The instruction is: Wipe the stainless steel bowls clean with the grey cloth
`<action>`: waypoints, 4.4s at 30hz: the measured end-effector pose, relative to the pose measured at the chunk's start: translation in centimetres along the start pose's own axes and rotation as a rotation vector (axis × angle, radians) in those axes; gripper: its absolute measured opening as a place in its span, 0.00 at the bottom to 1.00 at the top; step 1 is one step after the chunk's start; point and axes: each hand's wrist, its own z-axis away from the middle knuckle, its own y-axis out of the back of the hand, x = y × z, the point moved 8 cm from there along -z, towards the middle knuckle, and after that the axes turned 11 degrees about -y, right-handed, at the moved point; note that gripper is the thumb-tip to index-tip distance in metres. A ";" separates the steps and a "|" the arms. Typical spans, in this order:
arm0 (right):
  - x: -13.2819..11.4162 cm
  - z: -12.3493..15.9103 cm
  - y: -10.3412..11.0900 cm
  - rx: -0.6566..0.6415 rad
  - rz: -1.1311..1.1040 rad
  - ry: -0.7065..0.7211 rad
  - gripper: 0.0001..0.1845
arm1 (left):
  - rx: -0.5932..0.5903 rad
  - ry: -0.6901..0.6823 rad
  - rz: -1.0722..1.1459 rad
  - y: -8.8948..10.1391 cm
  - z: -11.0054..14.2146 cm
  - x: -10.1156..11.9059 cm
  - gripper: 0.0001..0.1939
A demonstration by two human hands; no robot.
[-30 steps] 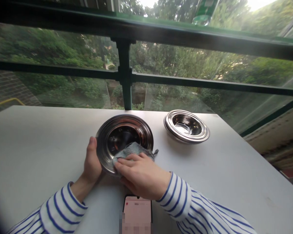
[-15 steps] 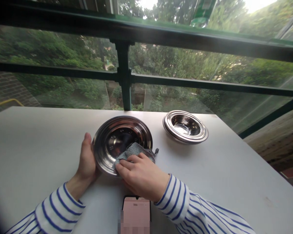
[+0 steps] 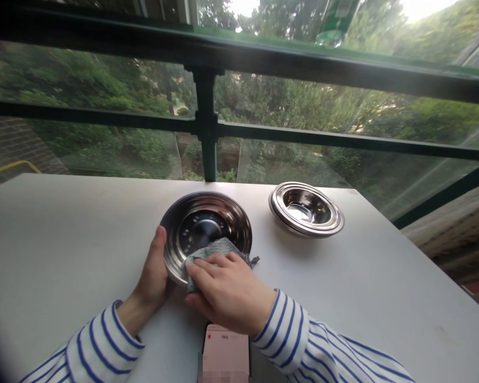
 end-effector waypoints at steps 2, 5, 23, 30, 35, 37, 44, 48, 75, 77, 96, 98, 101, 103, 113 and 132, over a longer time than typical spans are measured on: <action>0.9 0.3 0.6 -0.045 0.065 -0.066 0.23 | -0.011 0.004 0.025 -0.6 -0.2 0.2 0.27; 1.7 0.2 1.3 -0.067 0.088 -0.128 0.21 | -0.002 -0.005 0.051 -1.1 -0.3 0.3 0.27; -0.5 -0.2 0.5 -0.099 -0.053 0.037 0.20 | 0.095 -0.067 0.071 -0.5 -0.3 0.8 0.27; 1.3 0.3 1.6 -0.145 0.082 -0.074 0.14 | 0.011 -0.056 0.062 -1.0 -0.6 0.9 0.28; 0.5 -0.2 1.0 -0.148 0.019 -0.010 0.14 | 0.077 -0.073 0.076 -0.7 -0.5 1.0 0.27; -0.4 -0.5 0.7 -0.125 -0.041 0.045 0.18 | 0.087 -0.063 0.084 -0.6 -0.4 0.9 0.27; 1.5 0.0 1.4 -0.156 0.051 -0.070 0.14 | 0.054 -0.069 0.067 -0.9 -0.6 1.1 0.26; 0.5 -0.3 0.9 -0.148 -0.041 0.000 0.18 | 0.061 -0.034 0.103 -1.1 -0.6 0.9 0.27; 0.9 -0.3 1.2 -0.162 -0.059 0.001 0.17 | 0.087 -0.105 0.012 -0.9 -0.3 1.3 0.27; -0.7 -0.4 0.8 -0.121 -0.181 0.104 0.23 | 0.105 -0.110 0.026 -0.7 -0.2 1.2 0.27; 0.6 0.3 1.0 -0.170 -0.001 0.035 0.18 | -0.012 -0.032 0.027 -0.9 -0.3 0.9 0.28; 1.5 0.5 1.3 -0.191 0.053 -0.010 0.15 | -0.053 -0.013 0.034 -1.2 -0.3 0.9 0.28; 0.7 0.2 1.2 -0.193 -0.018 0.050 0.14 | -0.032 -0.021 0.052 -1.1 -0.4 0.9 0.28; -0.6 -0.2 1.0 -0.151 -0.135 0.132 0.17 | 0.002 -0.027 0.056 -0.9 -0.4 1.0 0.28; 1.0 0.5 1.3 -0.200 -0.026 0.044 0.15 | -0.060 0.047 0.078 -1.7 -0.8 1.4 0.28; 0.1 0.2 1.0 -0.100 -0.067 0.123 0.18 | -0.049 0.093 0.046 -1.1 -1.0 1.6 0.32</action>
